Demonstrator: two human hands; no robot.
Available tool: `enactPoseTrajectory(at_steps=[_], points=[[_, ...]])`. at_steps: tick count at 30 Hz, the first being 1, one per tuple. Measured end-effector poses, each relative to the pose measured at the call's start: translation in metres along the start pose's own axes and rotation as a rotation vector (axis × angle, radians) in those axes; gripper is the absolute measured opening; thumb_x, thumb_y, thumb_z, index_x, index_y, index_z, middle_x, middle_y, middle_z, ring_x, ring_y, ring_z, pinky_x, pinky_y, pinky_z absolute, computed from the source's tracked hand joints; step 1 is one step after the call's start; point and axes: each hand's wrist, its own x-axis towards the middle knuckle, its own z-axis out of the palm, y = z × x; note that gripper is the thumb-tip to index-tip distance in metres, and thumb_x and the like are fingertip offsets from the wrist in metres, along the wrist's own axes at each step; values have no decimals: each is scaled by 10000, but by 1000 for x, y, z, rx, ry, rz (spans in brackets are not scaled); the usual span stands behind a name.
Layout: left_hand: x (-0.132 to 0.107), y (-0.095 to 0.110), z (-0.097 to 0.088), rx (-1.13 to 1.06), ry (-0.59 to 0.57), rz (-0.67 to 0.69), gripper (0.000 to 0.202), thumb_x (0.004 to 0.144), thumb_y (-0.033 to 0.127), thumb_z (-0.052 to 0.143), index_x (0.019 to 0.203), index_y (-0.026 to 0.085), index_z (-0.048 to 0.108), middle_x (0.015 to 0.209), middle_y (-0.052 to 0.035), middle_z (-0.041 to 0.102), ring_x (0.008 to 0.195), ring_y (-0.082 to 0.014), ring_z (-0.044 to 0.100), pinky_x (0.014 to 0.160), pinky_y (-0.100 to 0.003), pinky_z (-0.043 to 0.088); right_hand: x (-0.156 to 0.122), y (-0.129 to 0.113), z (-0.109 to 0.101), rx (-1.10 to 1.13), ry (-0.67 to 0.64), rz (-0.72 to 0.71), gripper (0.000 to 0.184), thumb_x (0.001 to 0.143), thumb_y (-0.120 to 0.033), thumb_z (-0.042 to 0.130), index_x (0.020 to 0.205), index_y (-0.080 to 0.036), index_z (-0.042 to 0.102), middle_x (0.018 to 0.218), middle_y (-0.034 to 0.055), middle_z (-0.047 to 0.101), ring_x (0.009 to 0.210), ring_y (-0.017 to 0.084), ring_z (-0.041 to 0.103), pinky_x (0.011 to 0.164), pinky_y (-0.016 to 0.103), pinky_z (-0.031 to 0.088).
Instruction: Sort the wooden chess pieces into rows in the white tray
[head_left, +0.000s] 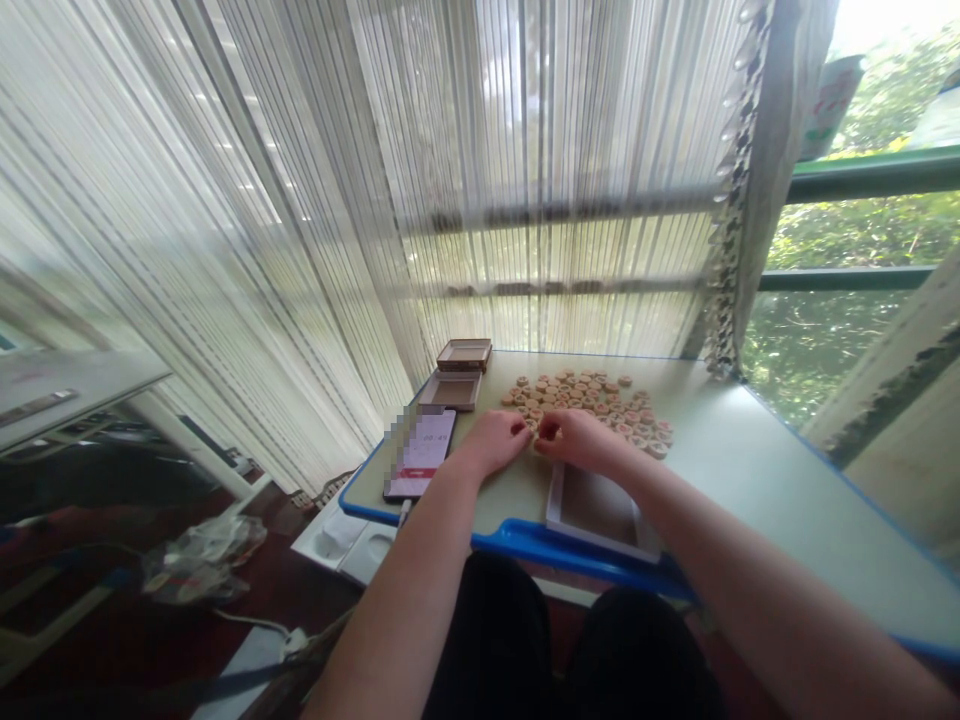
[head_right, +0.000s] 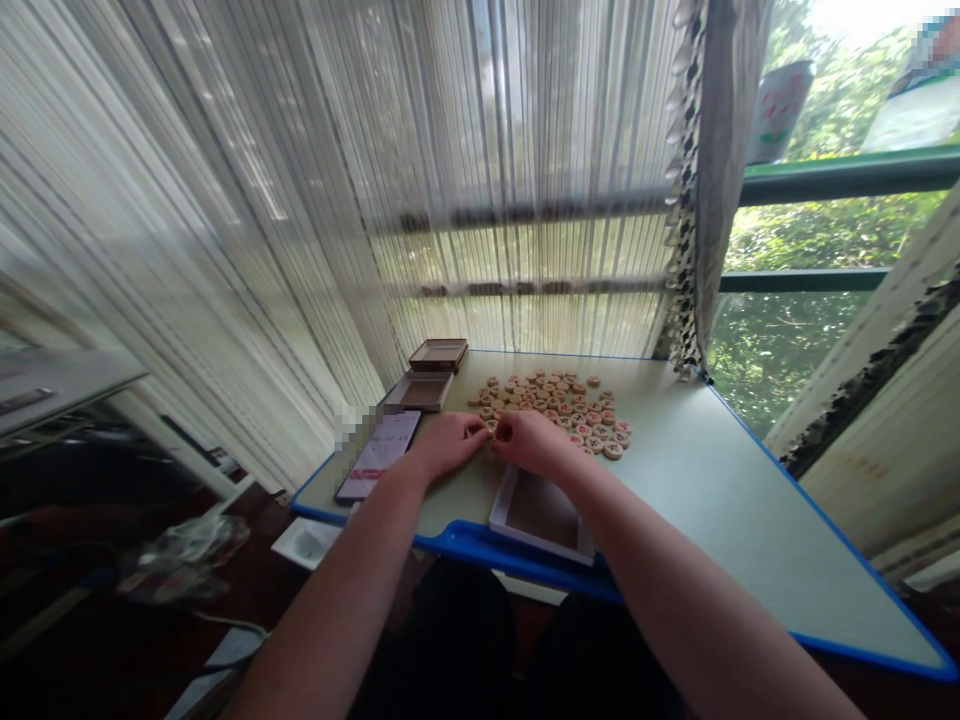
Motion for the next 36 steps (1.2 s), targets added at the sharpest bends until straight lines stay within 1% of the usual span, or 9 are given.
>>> enactPoseTrajectory(at_steps=[4, 7, 14, 20, 24, 27, 31, 33, 36], points=[[2, 0, 3, 45, -13, -30, 360, 863, 338, 372, 828, 162, 684, 844, -73, 687, 780, -172, 611, 711, -252, 435, 1, 1, -1, 24, 67, -41, 104, 674, -255, 591, 755, -205, 634, 813, 15, 654, 752, 148, 569, 668, 223, 393], [3, -1, 4, 90, -14, -60, 369, 864, 332, 367, 815, 155, 688, 845, -90, 689, 783, -184, 617, 721, -264, 439, 3, 5, 0, -3, 68, -26, 115, 649, -221, 596, 750, -212, 651, 831, 23, 642, 762, 153, 565, 684, 227, 397], [1, 0, 0, 147, -3, -115, 327, 834, 373, 435, 801, 171, 689, 800, -83, 684, 771, -199, 621, 716, -278, 445, 2, 2, 1, 11, 34, 33, 149, 668, -266, 575, 770, -202, 663, 801, 27, 656, 733, 158, 573, 655, 236, 400], [1, 1, 1, 144, 67, -244, 293, 805, 380, 500, 972, 190, 648, 962, -74, 654, 875, -194, 602, 764, -262, 450, 0, -3, -4, 10, 26, 52, 159, 654, -211, 572, 776, -198, 673, 751, 15, 670, 694, 142, 581, 631, 216, 404], [1, -1, 4, 115, 60, -251, 294, 806, 414, 493, 925, 200, 657, 951, -67, 625, 874, -186, 595, 800, -262, 442, -2, -5, -6, -45, -10, 26, 167, 674, -215, 548, 751, -204, 695, 753, 21, 673, 694, 147, 581, 639, 222, 406], [2, -2, 6, 98, 103, -263, 296, 784, 435, 514, 885, 193, 653, 928, -64, 615, 843, -186, 593, 788, -269, 444, -3, -5, -7, -63, -33, -13, 174, 673, -226, 552, 747, -215, 710, 766, 22, 672, 695, 148, 580, 650, 225, 408], [2, -2, 6, 85, 98, -244, 266, 794, 403, 501, 843, 191, 654, 881, -58, 627, 822, -177, 592, 773, -263, 444, -4, -6, -16, -42, 17, 77, 202, 678, -213, 534, 778, -204, 709, 744, 25, 677, 691, 153, 587, 652, 227, 411], [2, -1, 4, 75, 92, -225, 281, 781, 431, 512, 823, 194, 658, 863, -54, 638, 811, -179, 596, 761, -266, 449, -5, -5, -24, -19, 40, 101, 212, 691, -215, 513, 779, -193, 704, 753, 31, 683, 714, 160, 595, 658, 229, 412], [0, 0, 2, 47, 84, -217, 309, 751, 471, 540, 819, 200, 672, 862, -49, 659, 803, -184, 602, 746, -268, 456, -8, -2, -34, 16, -19, 81, 212, 687, -233, 516, 784, -199, 702, 808, 24, 692, 759, 169, 604, 676, 234, 418]])
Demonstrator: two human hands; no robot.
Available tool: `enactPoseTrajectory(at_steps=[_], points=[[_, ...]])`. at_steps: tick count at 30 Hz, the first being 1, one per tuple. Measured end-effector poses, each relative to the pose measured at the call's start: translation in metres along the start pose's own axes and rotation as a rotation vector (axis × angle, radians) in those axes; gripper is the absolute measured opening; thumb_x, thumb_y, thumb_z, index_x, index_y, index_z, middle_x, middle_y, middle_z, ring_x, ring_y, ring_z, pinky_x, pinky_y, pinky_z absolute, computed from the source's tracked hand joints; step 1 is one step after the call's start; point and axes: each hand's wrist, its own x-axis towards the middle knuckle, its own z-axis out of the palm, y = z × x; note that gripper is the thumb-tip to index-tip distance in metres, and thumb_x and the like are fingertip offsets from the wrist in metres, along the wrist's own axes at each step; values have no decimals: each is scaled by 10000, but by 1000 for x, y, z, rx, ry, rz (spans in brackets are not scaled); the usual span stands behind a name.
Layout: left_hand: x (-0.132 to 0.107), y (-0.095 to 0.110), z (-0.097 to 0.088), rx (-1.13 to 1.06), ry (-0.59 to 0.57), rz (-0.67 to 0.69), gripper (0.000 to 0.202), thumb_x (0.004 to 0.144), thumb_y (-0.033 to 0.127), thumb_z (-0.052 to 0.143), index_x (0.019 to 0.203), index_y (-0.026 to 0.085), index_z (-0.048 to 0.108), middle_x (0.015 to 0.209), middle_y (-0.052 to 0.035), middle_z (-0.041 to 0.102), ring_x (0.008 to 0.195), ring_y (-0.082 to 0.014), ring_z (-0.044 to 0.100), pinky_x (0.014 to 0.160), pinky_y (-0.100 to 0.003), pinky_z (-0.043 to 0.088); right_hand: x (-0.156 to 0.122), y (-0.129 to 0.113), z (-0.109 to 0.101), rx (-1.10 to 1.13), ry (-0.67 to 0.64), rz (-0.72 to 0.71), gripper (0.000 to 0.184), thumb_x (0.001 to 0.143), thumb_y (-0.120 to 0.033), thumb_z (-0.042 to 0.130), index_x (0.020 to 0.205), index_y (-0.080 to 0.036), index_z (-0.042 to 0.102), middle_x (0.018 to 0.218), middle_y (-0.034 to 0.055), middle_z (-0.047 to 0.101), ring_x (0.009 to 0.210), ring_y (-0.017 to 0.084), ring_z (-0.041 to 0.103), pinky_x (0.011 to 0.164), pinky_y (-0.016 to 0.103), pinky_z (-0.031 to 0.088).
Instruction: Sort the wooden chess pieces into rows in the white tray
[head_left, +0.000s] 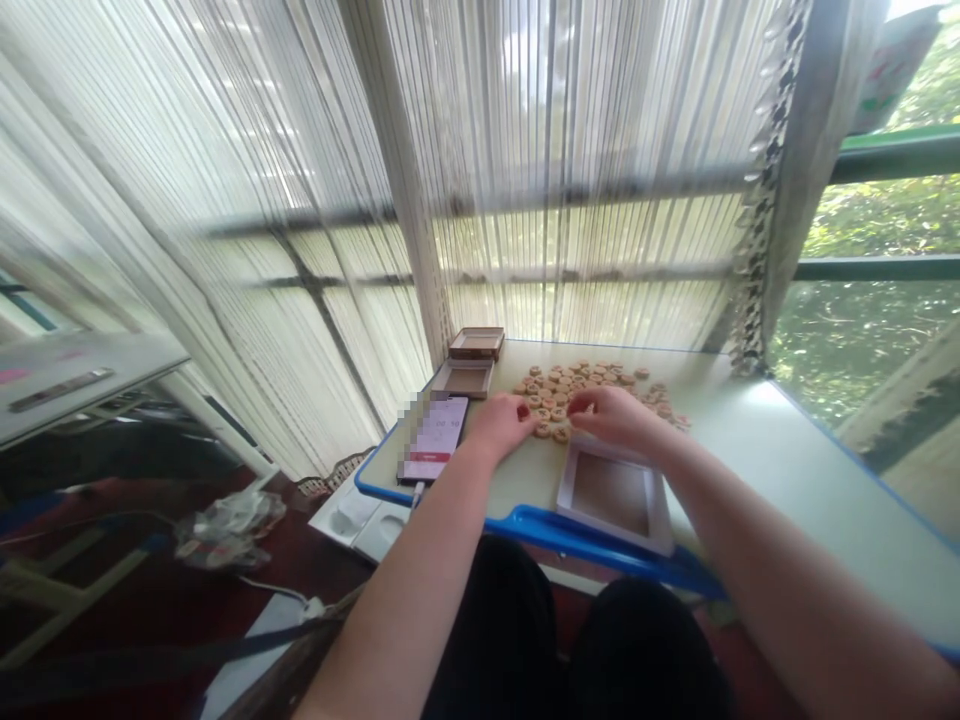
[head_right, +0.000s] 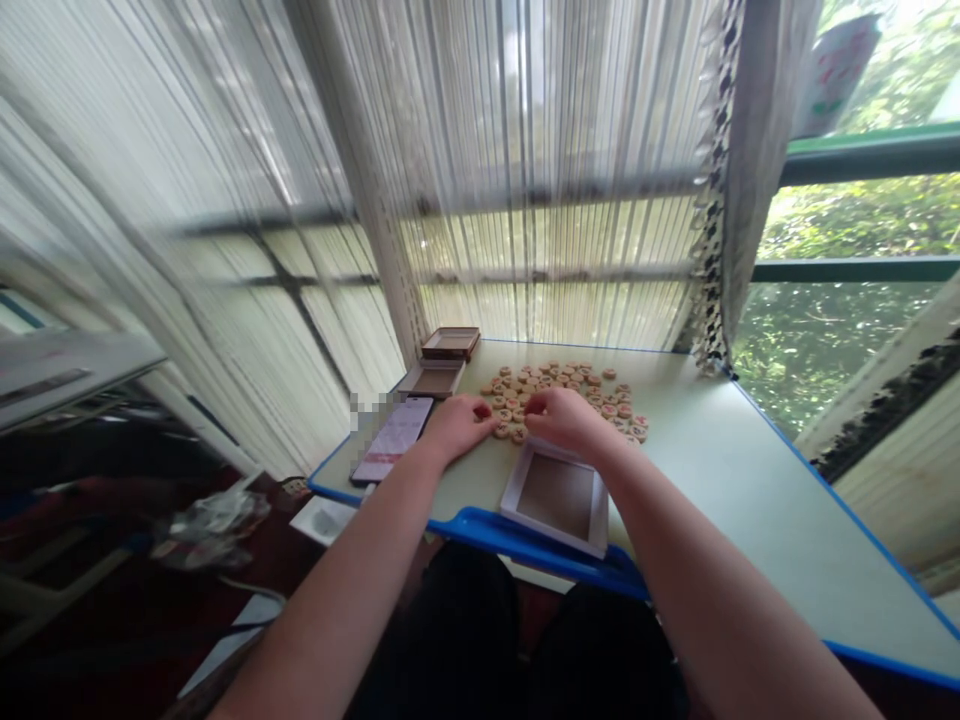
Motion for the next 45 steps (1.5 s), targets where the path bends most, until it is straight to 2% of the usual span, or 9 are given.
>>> enactPoseTrajectory(at_steps=[3, 6, 20, 25, 28, 31, 34, 41, 45], points=[[-1, -1, -2, -40, -24, 0, 297, 770, 444, 525, 857, 212, 688, 873, -39, 680, 795, -172, 611, 755, -259, 455, -3, 4, -4, 8, -126, -38, 217, 679, -220, 521, 793, -213, 706, 835, 9, 694, 766, 165, 607, 683, 234, 424], [-1, -2, -2, -48, -33, 4, 287, 782, 412, 511, 893, 222, 696, 895, -34, 689, 803, -164, 617, 762, -249, 451, -5, 6, -3, -25, -170, -74, 208, 661, -193, 531, 768, -214, 708, 809, 4, 694, 750, 159, 604, 670, 229, 424], [5, 0, 2, 87, -63, -132, 446, 884, 420, 319, 838, 167, 684, 888, -117, 689, 848, -209, 633, 735, -273, 453, 3, 6, 13, 21, -74, -187, 301, 672, -69, 484, 796, -217, 715, 816, -6, 710, 739, 135, 624, 689, 201, 455], [5, -1, 3, 117, -15, -158, 447, 894, 405, 300, 871, 152, 668, 918, -129, 674, 875, -217, 624, 765, -294, 454, 7, 14, 6, 0, 48, -88, 271, 706, -116, 483, 821, -200, 714, 849, 25, 710, 794, 165, 632, 740, 236, 466], [4, -1, 3, 111, 45, -124, 397, 890, 391, 324, 953, 165, 645, 983, -113, 648, 907, -203, 608, 791, -289, 450, 12, 25, 8, -60, 117, -39, 288, 752, -155, 471, 924, -180, 701, 976, 63, 691, 920, 199, 615, 828, 286, 453], [3, 0, 3, 90, 47, -54, 405, 890, 421, 317, 967, 197, 646, 1008, -84, 631, 897, -184, 603, 800, -276, 448, 16, 31, 15, -87, 80, -131, 274, 795, -221, 478, 968, -187, 687, 1069, 61, 664, 1023, 207, 578, 930, 327, 403], [3, 1, 3, 77, 36, -50, 442, 898, 412, 288, 884, 188, 669, 987, -83, 637, 882, -179, 604, 797, -272, 449, 15, 30, 20, -64, -5, -235, 246, 810, -274, 490, 922, -203, 697, 1031, 39, 681, 1026, 196, 577, 970, 324, 374], [16, -8, 10, -55, 43, -180, 232, 783, 351, 529, 905, 211, 667, 929, -56, 682, 889, -186, 618, 788, -268, 461, 14, 29, 21, 0, 25, -176, 250, 786, -226, 499, 943, -195, 691, 1010, 45, 688, 965, 190, 612, 896, 295, 437], [21, -12, 12, -163, 65, -209, 250, 728, 271, 606, 962, 199, 658, 977, -48, 678, 901, -175, 616, 789, -254, 469, 16, 33, 22, 16, 65, -215, 236, 793, -234, 493, 893, -173, 699, 973, 62, 695, 941, 199, 616, 889, 312, 440]])
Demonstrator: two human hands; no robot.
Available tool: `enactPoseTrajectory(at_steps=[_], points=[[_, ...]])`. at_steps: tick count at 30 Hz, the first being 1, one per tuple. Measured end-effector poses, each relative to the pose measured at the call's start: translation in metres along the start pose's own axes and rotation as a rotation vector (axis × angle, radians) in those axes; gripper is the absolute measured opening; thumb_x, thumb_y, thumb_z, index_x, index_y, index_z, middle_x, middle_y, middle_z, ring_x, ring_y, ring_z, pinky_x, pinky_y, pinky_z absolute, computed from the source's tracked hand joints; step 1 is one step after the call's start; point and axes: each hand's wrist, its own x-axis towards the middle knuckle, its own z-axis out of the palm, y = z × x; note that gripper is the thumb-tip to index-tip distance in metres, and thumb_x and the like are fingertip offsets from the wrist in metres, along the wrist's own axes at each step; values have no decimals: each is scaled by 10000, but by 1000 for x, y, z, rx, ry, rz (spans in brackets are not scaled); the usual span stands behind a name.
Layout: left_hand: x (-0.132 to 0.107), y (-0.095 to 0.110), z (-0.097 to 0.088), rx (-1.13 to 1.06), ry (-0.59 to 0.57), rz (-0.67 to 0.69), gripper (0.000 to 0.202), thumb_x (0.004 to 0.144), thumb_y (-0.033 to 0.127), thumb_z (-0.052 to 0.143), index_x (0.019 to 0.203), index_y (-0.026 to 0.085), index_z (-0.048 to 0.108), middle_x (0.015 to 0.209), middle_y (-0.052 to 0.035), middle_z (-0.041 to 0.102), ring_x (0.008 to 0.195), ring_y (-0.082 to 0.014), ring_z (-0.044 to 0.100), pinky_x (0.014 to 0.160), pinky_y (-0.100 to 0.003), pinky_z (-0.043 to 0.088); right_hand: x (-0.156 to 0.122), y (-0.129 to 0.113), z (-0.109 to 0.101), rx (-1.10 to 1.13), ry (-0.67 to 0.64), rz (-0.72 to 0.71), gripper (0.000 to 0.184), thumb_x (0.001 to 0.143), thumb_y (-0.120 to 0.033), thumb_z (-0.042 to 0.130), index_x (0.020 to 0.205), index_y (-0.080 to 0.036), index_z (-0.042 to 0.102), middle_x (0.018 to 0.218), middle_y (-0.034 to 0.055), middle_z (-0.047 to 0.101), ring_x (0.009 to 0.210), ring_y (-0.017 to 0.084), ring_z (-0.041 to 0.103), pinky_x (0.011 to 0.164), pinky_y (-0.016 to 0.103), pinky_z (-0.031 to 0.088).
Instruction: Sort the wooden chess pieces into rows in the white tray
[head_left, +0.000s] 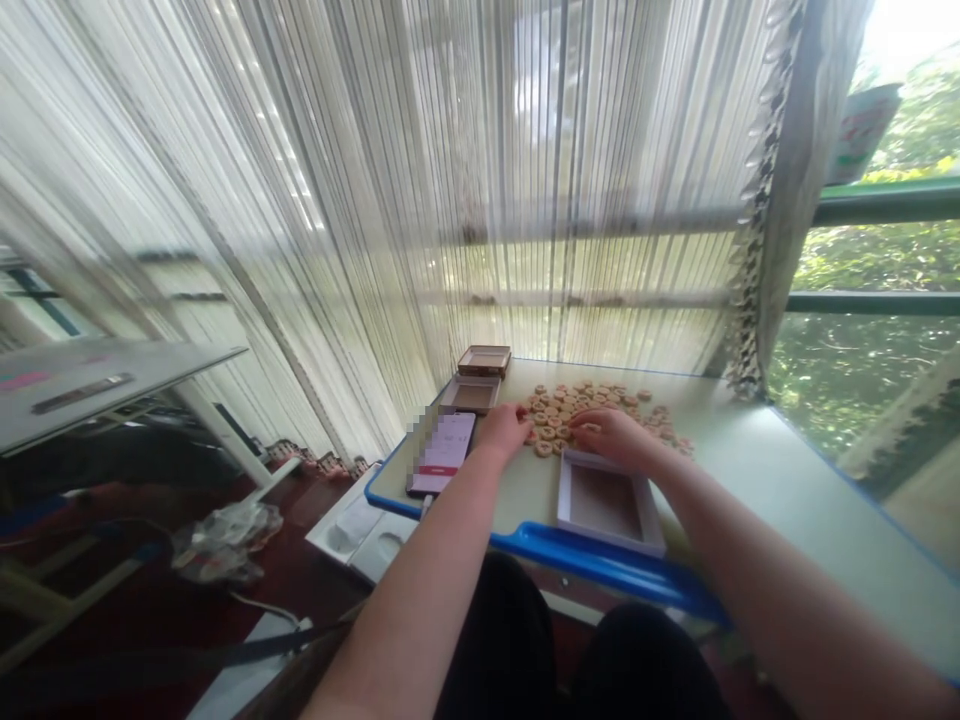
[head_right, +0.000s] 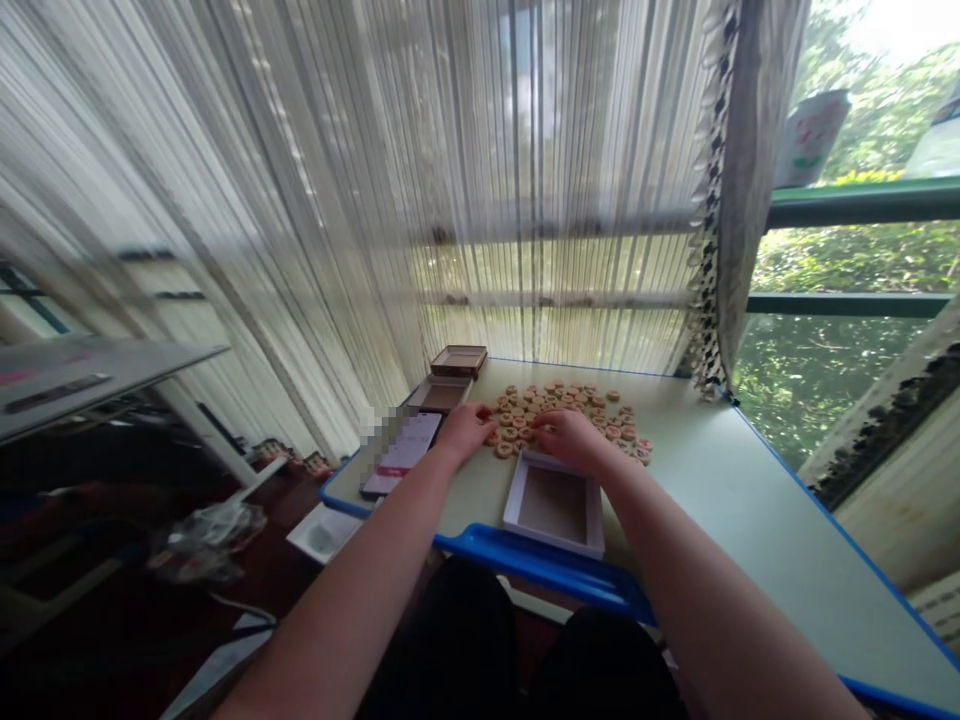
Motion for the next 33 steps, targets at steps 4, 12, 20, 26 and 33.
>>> enactPoseTrajectory(at_steps=[4, 12, 20, 26, 33], points=[[1, 0, 1, -94, 49, 35, 230, 699, 169, 618, 925, 173, 662, 940, -41, 682, 865, -151, 618, 795, -238, 471, 0, 0, -1, 13, 30, -12, 214, 784, -230, 512, 887, -180, 693, 977, 60, 691, 943, 200, 614, 882, 320, 439], [-2, -6, 6, -197, 88, -9, 204, 672, 159, 636, 867, 165, 698, 908, -51, 679, 845, -154, 622, 801, -253, 484, -4, -3, -2, 33, 46, 33, 220, 782, -276, 510, 867, -194, 696, 950, 52, 693, 911, 199, 624, 822, 300, 461], [-7, -5, 4, -285, 13, -17, 196, 681, 97, 594, 844, 142, 693, 815, -44, 699, 768, -128, 636, 730, -231, 504, -3, 5, -3, 5, 48, 119, 226, 779, -252, 498, 870, -196, 696, 936, 60, 695, 874, 210, 629, 800, 326, 468], [-8, -3, 5, -270, -6, -18, 220, 706, 103, 544, 843, 156, 708, 818, -33, 706, 771, -134, 642, 739, -238, 508, -4, 4, -6, -62, 36, 149, 252, 786, -248, 486, 895, -169, 699, 956, 75, 690, 896, 210, 621, 803, 309, 460], [-9, -2, 3, -205, 16, 11, 219, 711, 115, 552, 862, 156, 706, 842, -40, 710, 802, -138, 640, 782, -237, 493, -2, 5, 0, -33, 51, 89, 243, 784, -265, 488, 853, -189, 708, 913, 59, 695, 864, 202, 623, 802, 301, 456]])
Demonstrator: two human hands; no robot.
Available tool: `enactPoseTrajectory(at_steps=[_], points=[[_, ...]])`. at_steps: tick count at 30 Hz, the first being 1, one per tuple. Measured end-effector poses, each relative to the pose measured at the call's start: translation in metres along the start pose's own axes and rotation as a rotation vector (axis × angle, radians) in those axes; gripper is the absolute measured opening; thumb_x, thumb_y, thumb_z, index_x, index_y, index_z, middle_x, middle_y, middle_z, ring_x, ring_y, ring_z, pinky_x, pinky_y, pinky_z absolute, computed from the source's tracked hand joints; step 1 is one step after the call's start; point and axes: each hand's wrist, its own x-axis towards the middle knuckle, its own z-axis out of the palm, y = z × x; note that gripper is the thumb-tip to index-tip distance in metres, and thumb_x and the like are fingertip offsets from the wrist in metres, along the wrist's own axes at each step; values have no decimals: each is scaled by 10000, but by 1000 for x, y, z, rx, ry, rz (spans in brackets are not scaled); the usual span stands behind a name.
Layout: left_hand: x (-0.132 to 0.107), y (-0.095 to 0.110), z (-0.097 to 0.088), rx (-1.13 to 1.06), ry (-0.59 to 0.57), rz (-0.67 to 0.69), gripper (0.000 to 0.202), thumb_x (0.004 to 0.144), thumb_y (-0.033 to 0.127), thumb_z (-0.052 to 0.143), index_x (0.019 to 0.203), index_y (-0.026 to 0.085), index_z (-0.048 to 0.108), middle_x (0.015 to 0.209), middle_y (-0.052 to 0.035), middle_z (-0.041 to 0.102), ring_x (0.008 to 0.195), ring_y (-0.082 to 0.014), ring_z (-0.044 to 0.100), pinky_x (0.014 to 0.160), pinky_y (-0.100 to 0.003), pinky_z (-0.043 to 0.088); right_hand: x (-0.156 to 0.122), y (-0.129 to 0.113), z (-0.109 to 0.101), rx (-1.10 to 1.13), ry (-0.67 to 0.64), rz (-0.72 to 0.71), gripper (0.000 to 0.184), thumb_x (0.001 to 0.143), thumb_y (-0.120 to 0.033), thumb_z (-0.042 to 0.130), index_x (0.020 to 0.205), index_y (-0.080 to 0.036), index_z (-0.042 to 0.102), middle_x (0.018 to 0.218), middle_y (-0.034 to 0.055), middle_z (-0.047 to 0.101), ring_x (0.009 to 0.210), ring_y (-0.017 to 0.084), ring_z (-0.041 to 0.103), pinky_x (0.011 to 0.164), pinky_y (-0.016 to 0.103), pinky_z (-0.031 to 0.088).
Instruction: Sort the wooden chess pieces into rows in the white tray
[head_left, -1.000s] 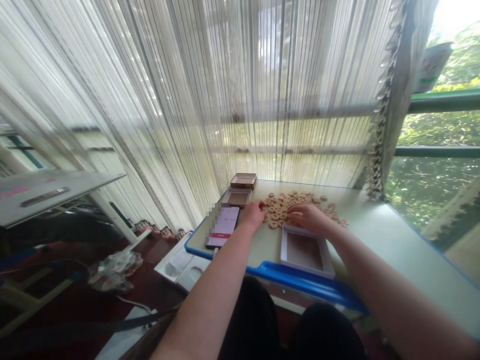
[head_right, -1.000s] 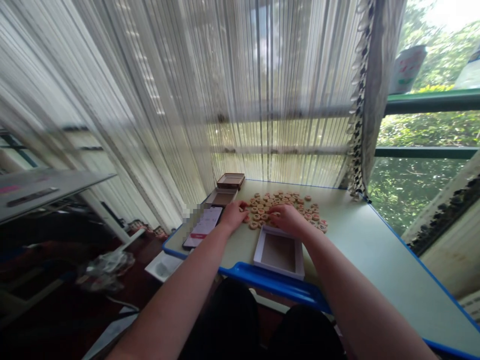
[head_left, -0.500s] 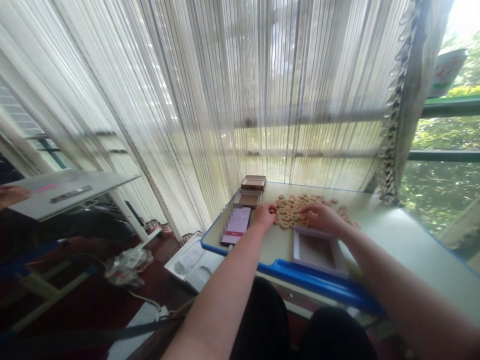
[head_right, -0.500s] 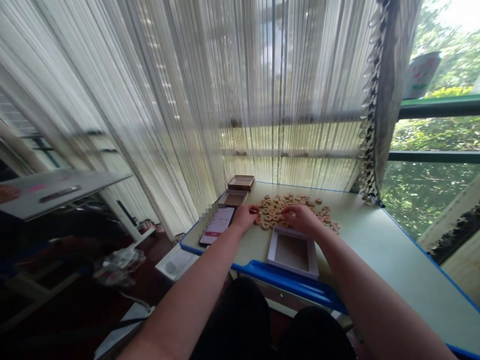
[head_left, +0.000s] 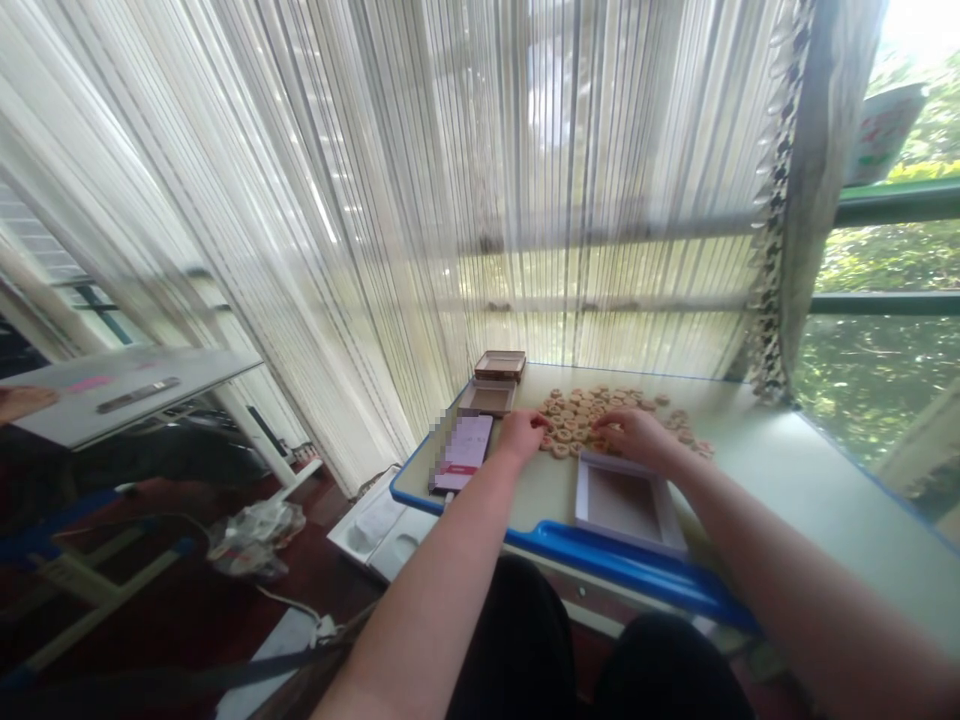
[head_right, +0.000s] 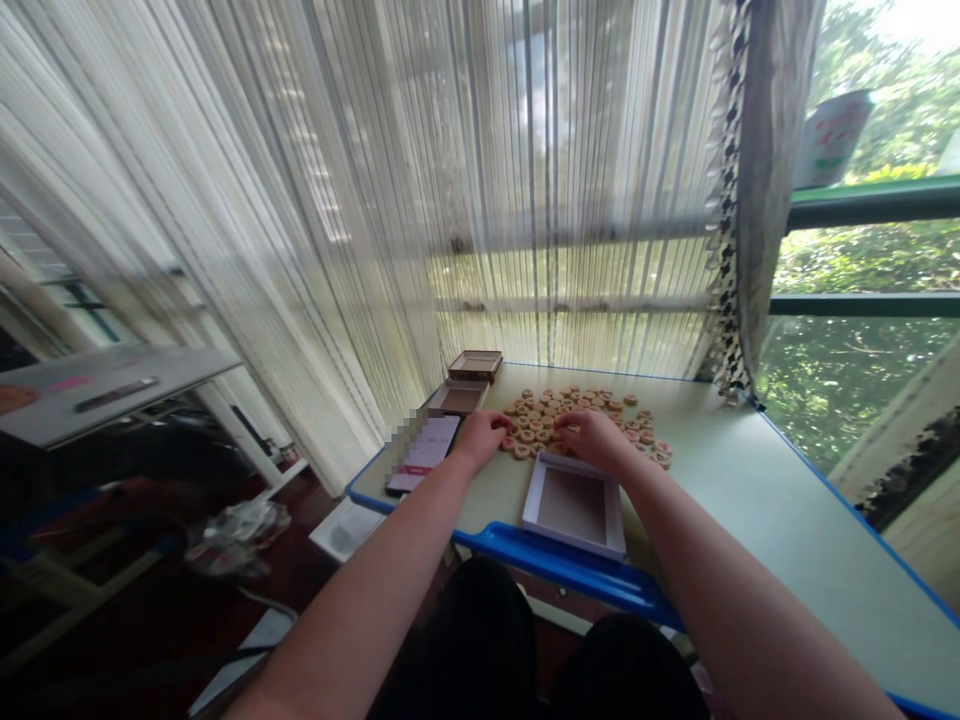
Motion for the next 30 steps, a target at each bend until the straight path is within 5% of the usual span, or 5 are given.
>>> enactPoseTrajectory(at_steps=[6, 10, 21, 30], points=[[-5, 2, -6, 178, 95, 17, 183, 718, 215, 581, 854, 162, 691, 897, -65, 688, 844, -165, 620, 799, -255, 470, 0, 0, 0, 25, 23, -19, 238, 776, -271, 498, 841, -178, 707, 906, 70, 694, 868, 215, 621, 803, 318, 460], [-10, 4, -10, 320, -26, -1, 206, 710, 325, 571, 786, 174, 690, 830, -69, 683, 818, -187, 616, 755, -268, 467, -1, -9, -3, 87, 22, -40, 234, 776, -254, 500, 879, -186, 699, 934, 60, 690, 872, 199, 625, 774, 293, 473], [-9, 0, -6, 243, -87, -42, 227, 730, 363, 543, 811, 206, 687, 806, -41, 694, 750, -167, 625, 671, -248, 461, 55, -46, -9, -160, -367, -147, 323, 720, -140, 526, 984, -216, 697, 956, 49, 695, 806, 168, 627, 716, 238, 456], [-4, 2, -9, 305, -57, -65, 228, 783, 316, 510, 862, 215, 699, 858, -47, 702, 813, -175, 634, 706, -254, 467, 83, -30, 23, -171, -450, -242, 265, 729, -264, 560, 949, -244, 706, 849, 27, 703, 714, 154, 610, 626, 229, 417]])
